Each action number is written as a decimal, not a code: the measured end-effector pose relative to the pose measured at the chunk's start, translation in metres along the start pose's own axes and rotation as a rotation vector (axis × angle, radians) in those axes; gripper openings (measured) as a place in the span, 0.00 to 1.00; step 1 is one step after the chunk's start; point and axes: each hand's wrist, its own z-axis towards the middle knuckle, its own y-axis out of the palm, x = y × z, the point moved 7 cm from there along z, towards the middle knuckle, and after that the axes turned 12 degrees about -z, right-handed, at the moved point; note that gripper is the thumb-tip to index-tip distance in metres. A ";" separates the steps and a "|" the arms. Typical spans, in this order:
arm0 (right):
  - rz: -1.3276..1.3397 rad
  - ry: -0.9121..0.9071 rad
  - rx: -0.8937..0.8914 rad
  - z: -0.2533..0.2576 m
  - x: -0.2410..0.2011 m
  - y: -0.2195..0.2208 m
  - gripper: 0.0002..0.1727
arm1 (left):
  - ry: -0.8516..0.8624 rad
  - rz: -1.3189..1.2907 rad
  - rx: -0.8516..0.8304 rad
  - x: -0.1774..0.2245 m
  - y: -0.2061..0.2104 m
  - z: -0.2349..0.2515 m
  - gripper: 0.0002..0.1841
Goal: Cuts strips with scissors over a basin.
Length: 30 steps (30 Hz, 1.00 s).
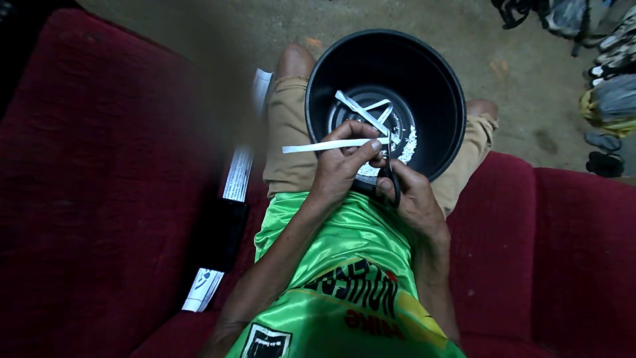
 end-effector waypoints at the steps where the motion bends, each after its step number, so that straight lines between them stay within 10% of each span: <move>1: 0.002 0.000 -0.002 0.000 0.000 0.000 0.23 | 0.001 0.002 0.005 0.000 0.000 0.000 0.07; 30: 0.018 -0.009 -0.042 0.000 -0.004 0.003 0.30 | 0.033 0.006 0.055 0.004 0.003 -0.001 0.07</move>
